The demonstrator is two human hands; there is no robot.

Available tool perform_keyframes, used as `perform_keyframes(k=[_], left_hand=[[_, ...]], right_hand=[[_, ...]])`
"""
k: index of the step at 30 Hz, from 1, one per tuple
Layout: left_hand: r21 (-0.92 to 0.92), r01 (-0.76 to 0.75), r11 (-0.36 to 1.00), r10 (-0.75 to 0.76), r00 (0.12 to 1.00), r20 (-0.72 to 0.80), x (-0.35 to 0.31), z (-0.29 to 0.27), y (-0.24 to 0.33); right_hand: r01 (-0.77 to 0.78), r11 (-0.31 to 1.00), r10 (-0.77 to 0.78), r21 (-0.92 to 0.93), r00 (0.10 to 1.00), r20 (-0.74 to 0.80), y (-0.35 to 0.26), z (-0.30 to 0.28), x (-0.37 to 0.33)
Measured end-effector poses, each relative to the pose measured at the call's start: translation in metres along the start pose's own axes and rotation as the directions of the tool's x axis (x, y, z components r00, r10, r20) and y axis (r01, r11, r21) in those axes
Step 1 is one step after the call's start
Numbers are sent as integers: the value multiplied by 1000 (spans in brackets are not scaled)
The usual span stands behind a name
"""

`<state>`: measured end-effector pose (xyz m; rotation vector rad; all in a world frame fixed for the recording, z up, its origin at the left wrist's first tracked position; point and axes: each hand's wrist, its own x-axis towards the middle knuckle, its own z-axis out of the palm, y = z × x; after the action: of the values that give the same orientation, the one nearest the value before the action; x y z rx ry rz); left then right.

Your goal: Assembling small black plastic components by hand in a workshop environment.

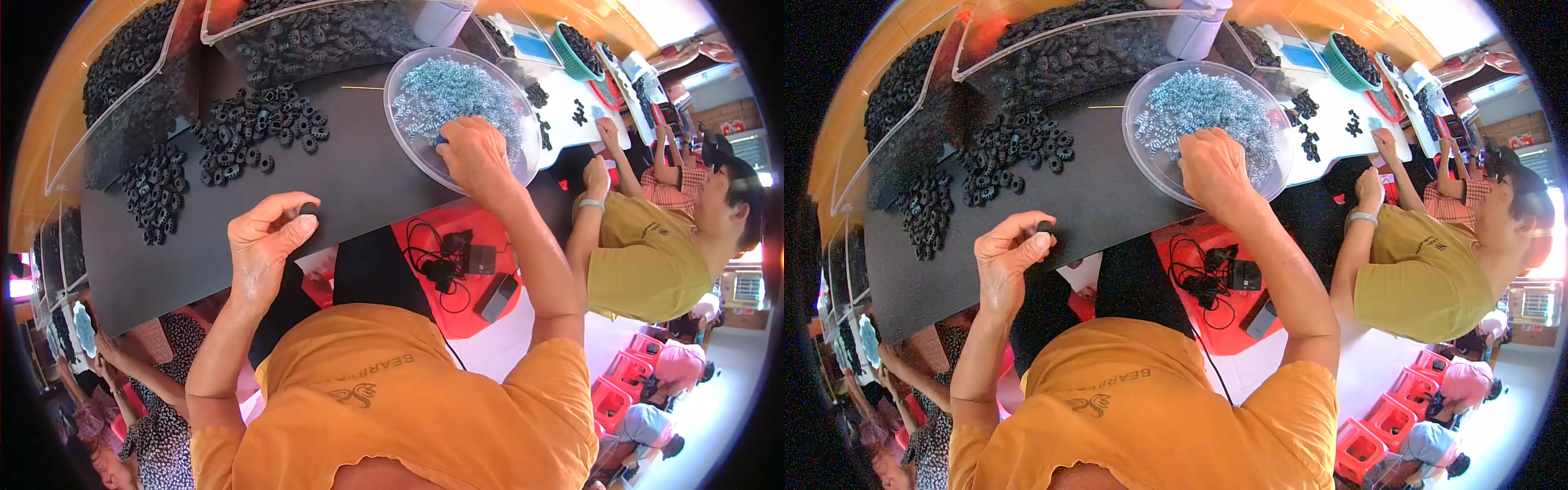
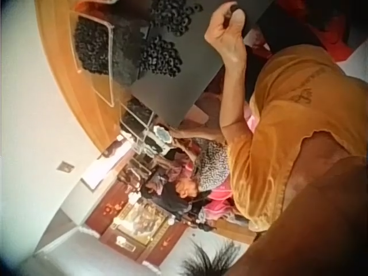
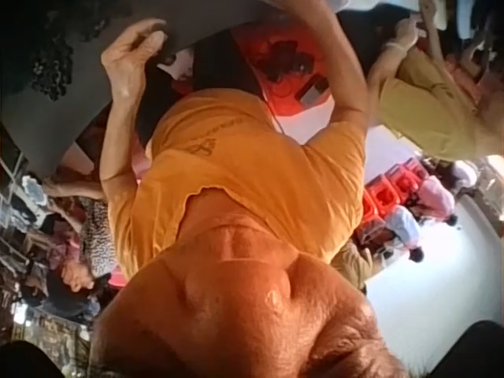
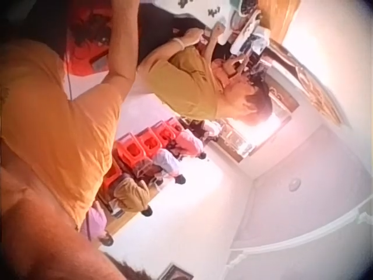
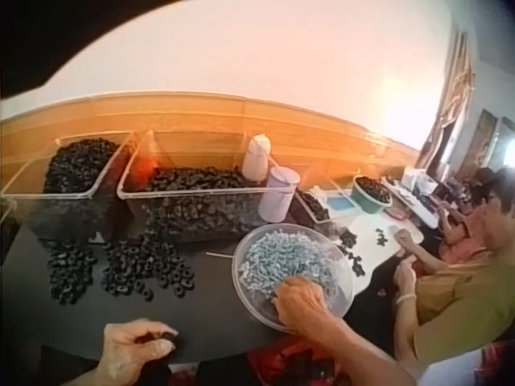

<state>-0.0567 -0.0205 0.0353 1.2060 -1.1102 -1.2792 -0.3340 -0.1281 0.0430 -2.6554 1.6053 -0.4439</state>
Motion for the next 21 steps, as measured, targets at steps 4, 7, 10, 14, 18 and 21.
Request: perform_keyframes(k=[4,7,10,14,18,21], left_hand=[[-39,2,999,-2,1000,-10,-2,-1,-3],[-82,18,996,-20,999,-27,-5,0,-3],[-92,-31,995,28,999,-28,-5,0,-5],[-96,-77,992,80,996,32,-4,-2,-9],[-99,-100,990,98,995,-26,-5,3,-9],[-177,-43,983,42,999,-7,-5,2,-3]], right_hand=[[10,1000,-10,-4,1000,-20,-2,2,6],[-32,999,33,25,999,-12,-5,1,7],[-39,993,57,113,986,-156,-7,2,2],[-195,949,232,249,964,-129,-15,-14,-2],[-129,942,195,309,961,-194,-18,-19,-3],[-190,910,267,367,948,-172,-17,-17,-5]])
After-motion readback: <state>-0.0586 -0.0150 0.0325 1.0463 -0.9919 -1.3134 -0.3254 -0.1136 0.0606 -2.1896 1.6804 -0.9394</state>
